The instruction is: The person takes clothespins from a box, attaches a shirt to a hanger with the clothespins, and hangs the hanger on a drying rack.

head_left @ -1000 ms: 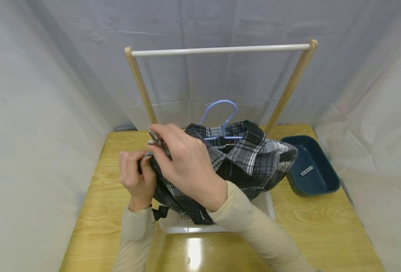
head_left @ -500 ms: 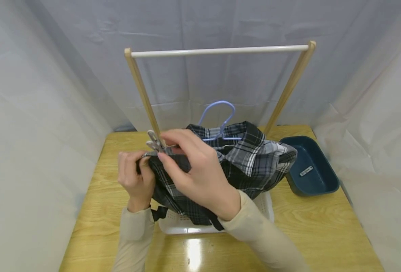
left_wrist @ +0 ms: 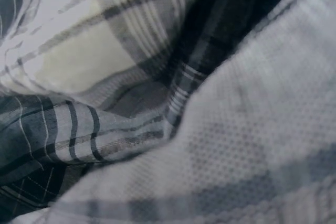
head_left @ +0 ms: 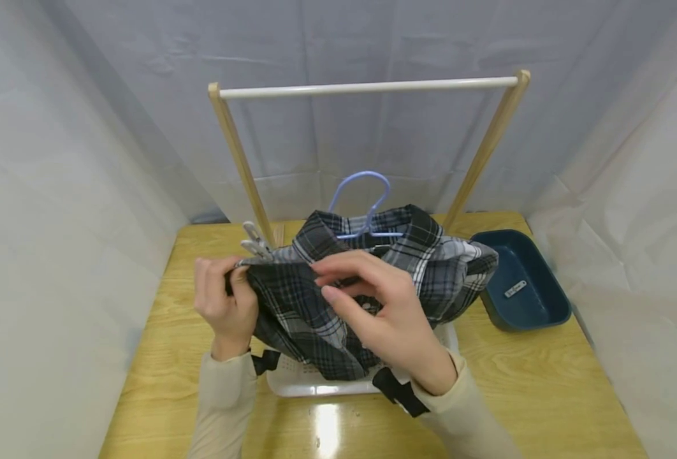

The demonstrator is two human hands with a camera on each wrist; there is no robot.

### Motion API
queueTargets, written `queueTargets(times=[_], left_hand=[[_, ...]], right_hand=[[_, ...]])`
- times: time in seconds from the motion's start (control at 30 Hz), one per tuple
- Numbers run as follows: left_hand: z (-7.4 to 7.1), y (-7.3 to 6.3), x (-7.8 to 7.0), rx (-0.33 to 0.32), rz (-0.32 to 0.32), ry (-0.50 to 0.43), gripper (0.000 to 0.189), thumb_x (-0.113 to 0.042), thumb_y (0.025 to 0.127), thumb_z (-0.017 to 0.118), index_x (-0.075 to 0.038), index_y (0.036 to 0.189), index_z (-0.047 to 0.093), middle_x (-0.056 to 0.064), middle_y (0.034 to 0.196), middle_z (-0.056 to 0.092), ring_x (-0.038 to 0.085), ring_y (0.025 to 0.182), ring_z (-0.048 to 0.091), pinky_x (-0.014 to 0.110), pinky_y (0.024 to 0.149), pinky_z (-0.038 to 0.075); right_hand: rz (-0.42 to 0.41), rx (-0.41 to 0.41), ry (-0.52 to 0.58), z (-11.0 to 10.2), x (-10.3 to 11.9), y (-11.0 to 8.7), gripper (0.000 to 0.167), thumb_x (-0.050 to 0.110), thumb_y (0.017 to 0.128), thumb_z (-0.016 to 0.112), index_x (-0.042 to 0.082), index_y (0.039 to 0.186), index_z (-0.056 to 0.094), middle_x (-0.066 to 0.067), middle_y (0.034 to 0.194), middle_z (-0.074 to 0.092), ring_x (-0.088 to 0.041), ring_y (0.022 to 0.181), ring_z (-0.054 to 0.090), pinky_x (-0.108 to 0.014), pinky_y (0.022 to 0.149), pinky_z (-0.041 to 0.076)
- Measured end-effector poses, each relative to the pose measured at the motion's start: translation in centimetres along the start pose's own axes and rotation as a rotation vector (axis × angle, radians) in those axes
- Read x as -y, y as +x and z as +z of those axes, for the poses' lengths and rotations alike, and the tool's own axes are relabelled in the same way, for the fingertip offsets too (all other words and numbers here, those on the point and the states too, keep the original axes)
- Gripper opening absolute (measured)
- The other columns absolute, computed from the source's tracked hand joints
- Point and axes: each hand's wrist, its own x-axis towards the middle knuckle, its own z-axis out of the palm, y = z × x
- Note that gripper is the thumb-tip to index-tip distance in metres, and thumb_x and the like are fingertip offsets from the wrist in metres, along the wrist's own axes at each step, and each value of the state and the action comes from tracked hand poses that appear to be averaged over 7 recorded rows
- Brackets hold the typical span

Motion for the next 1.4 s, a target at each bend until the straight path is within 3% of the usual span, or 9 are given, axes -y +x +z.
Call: queueTargets(times=[0.4, 0.53, 0.7, 0.83, 0.93, 1.1, 1.27, 1.4], left_hand=[[-0.4, 0.0, 0.0, -0.005, -0.013, 0.018, 0.045, -0.032, 0.099, 0.059, 0.007, 0.076, 0.06, 0.019, 0.063, 0.049, 0.034, 0.053, 0.038, 0.037, 0.055, 0.031], [-0.4, 0.0, 0.0, -0.004, -0.015, 0.02, 0.046, -0.032, 0.099, 0.059, 0.007, 0.076, 0.06, 0.019, 0.063, 0.048, 0.034, 0.053, 0.037, 0.037, 0.055, 0.03], [-0.3, 0.1, 0.0, -0.003, -0.015, 0.023, 0.046, -0.033, 0.099, 0.059, 0.007, 0.076, 0.06, 0.019, 0.063, 0.048, 0.034, 0.054, 0.037, 0.036, 0.055, 0.03], [-0.2, 0.1, -0.1, -0.006, -0.015, 0.021, 0.046, -0.033, 0.099, 0.059, 0.006, 0.075, 0.06, 0.019, 0.063, 0.048, 0.034, 0.053, 0.038, 0.036, 0.055, 0.03], [-0.1, 0.1, -0.2, -0.008, -0.016, 0.018, 0.047, -0.033, 0.099, 0.059, 0.007, 0.075, 0.059, 0.019, 0.063, 0.048, 0.034, 0.053, 0.038, 0.036, 0.055, 0.03], [0.0, 0.3, -0.3, -0.01, -0.015, 0.016, 0.047, -0.034, 0.099, 0.059, 0.006, 0.075, 0.059, 0.018, 0.063, 0.048, 0.034, 0.053, 0.038, 0.036, 0.054, 0.03], [0.0, 0.2, -0.1, -0.014, -0.011, 0.016, 0.046, -0.034, 0.099, 0.059, 0.006, 0.075, 0.06, 0.018, 0.063, 0.048, 0.033, 0.053, 0.037, 0.037, 0.055, 0.03], [-0.1, 0.1, 0.0, -0.015, -0.009, 0.026, 0.046, -0.034, 0.099, 0.058, 0.006, 0.076, 0.06, 0.018, 0.062, 0.047, 0.032, 0.052, 0.035, 0.036, 0.055, 0.029]], right_hand=[[0.027, 0.085, 0.129, -2.9, -3.0, -3.7, 0.024, -0.012, 0.093, 0.059, -0.003, 0.113, 0.066, -0.017, 0.109, 0.068, -0.028, 0.096, 0.068, -0.037, 0.073, 0.058], [0.04, 0.123, 0.252, -4.1, -4.4, -5.8, 0.024, -0.015, 0.094, 0.055, -0.007, 0.116, 0.063, -0.02, 0.111, 0.066, -0.027, 0.098, 0.067, -0.038, 0.071, 0.058], [0.013, 0.241, 0.465, -5.8, -6.9, -8.8, 0.028, -0.019, 0.094, 0.049, -0.014, 0.121, 0.057, -0.025, 0.115, 0.064, -0.027, 0.104, 0.067, -0.039, 0.075, 0.058], [0.059, 0.305, 0.554, -7.2, -8.7, -11.5, 0.034, -0.024, 0.093, 0.045, -0.014, 0.123, 0.056, -0.025, 0.117, 0.064, -0.028, 0.104, 0.066, -0.039, 0.08, 0.057], [0.137, 0.272, 0.522, -8.5, -9.7, -13.6, 0.035, -0.024, 0.093, 0.043, -0.013, 0.124, 0.056, -0.021, 0.113, 0.066, -0.026, 0.097, 0.067, -0.037, 0.078, 0.057], [0.233, 0.168, 0.412, -11.1, -10.9, -16.4, 0.034, -0.022, 0.095, 0.041, -0.01, 0.122, 0.058, -0.013, 0.1, 0.068, -0.027, 0.073, 0.059, -0.037, 0.06, 0.051], [0.185, 0.04, 0.361, -14.0, -12.5, -18.1, 0.036, -0.027, 0.09, 0.035, -0.014, 0.111, 0.06, -0.013, 0.086, 0.065, -0.023, 0.064, 0.052, -0.038, 0.05, 0.039], [0.205, -0.131, 0.21, -16.6, -13.9, -18.9, 0.025, -0.026, 0.09, 0.038, -0.019, 0.1, 0.06, -0.012, 0.075, 0.063, -0.02, 0.057, 0.049, -0.036, 0.046, 0.035]])
